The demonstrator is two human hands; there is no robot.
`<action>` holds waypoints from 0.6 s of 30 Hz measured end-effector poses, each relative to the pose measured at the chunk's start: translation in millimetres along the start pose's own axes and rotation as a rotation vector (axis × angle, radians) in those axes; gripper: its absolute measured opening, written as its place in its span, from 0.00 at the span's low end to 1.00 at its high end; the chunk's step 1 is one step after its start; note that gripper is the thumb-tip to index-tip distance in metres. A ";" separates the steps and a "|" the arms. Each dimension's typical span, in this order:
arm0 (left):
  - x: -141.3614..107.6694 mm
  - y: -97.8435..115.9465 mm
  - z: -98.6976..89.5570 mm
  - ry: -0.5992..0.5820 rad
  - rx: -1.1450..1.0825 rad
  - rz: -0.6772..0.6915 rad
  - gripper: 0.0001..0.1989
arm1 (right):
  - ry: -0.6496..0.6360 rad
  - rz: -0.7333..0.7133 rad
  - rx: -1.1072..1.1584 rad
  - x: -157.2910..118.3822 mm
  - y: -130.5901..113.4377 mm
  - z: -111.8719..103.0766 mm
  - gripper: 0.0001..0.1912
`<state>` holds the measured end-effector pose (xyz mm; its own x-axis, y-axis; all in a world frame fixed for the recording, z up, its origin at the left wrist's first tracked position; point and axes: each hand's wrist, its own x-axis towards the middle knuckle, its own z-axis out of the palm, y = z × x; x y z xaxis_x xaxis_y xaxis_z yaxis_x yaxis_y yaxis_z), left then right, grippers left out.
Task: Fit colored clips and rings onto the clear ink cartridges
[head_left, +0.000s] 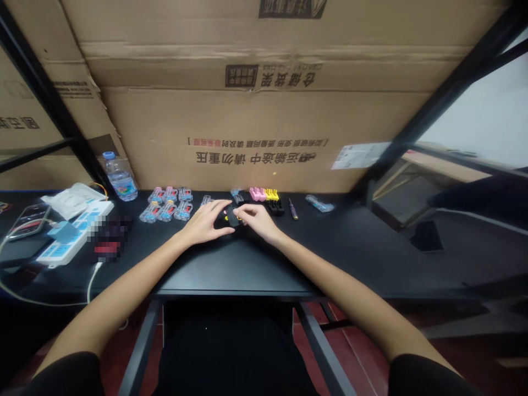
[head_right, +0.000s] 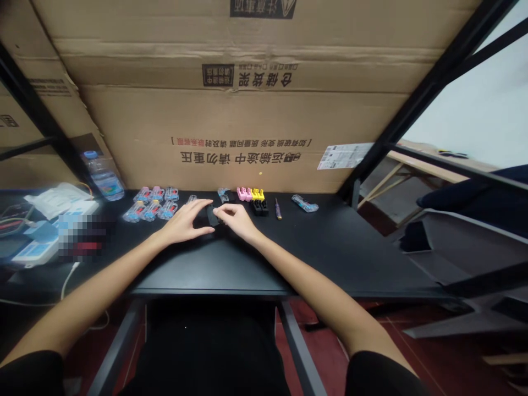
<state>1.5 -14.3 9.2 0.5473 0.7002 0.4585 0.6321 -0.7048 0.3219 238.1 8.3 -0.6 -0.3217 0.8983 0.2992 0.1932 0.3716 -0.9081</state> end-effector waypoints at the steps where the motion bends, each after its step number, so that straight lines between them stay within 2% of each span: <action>1: -0.2 0.4 1.6 0.001 -0.007 0.015 0.38 | -0.023 0.009 0.031 -1.6 -0.9 4.5 0.20; 11: -0.6 -5.5 0.0 0.032 -0.045 0.049 0.33 | -0.056 -0.029 0.057 -4.8 3.8 6.0 0.22; 15: 0.0 -5.6 -0.1 0.024 -0.081 0.055 0.29 | 0.062 -0.129 -0.094 -10.0 2.5 12.2 0.20; 18: 0.5 -5.7 2.0 0.080 -0.187 0.077 0.26 | 0.127 -0.273 -0.250 -12.3 1.1 11.5 0.17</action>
<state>-0.7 -9.7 5.9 0.5399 0.6376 0.5495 0.4737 -0.7698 0.4278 231.6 -5.0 -8.7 -0.2786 0.7746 0.5678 0.3409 0.6324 -0.6956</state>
